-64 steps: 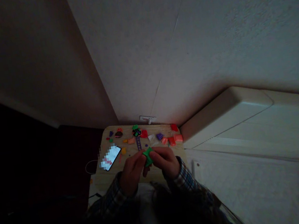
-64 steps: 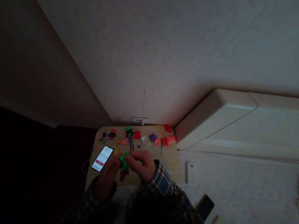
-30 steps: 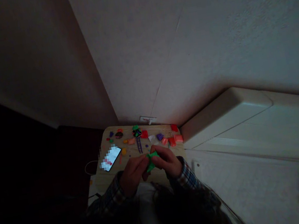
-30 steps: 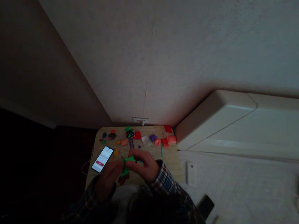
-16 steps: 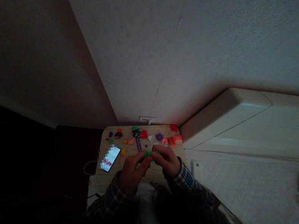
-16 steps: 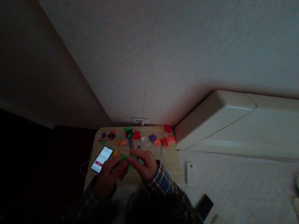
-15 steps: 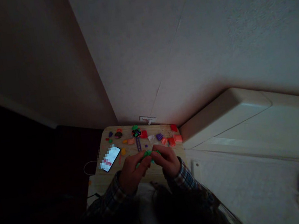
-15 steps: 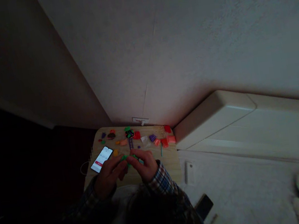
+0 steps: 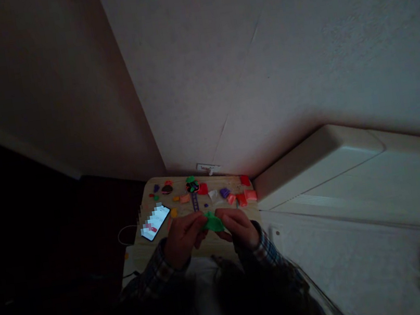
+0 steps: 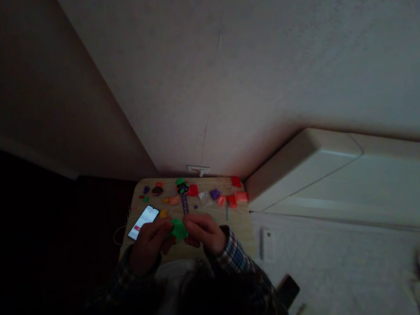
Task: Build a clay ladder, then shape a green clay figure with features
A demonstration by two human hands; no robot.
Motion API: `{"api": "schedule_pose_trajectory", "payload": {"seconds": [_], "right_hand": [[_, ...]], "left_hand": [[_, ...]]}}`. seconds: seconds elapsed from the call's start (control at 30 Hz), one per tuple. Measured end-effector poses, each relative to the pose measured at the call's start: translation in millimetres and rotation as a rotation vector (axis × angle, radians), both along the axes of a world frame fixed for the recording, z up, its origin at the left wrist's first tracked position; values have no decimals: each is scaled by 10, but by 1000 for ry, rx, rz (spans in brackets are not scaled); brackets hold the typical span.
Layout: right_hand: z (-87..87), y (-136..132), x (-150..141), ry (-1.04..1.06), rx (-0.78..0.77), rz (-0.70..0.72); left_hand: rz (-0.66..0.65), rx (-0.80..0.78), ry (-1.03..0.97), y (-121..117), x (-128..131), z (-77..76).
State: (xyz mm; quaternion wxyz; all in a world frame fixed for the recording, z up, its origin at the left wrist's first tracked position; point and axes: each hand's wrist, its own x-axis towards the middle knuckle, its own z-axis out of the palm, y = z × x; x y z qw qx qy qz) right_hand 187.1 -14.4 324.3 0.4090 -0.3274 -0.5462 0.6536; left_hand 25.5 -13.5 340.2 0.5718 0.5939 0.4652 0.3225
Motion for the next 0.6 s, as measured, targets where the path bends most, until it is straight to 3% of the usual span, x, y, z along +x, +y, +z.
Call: {"api": "schedule_pose_trajectory", "payload": {"seconds": [0.2,0.5,0.6], "right_hand": [[53,1,-59,-105,68,34],[66,-30,-90,-431,183,-59],[74,-7,-100,-450,219,-101]], "left_hand": [[26,68,66,-18,4,-1],[99,259,224,-72,24,39],[48,317,256,-69,7,33]]}}
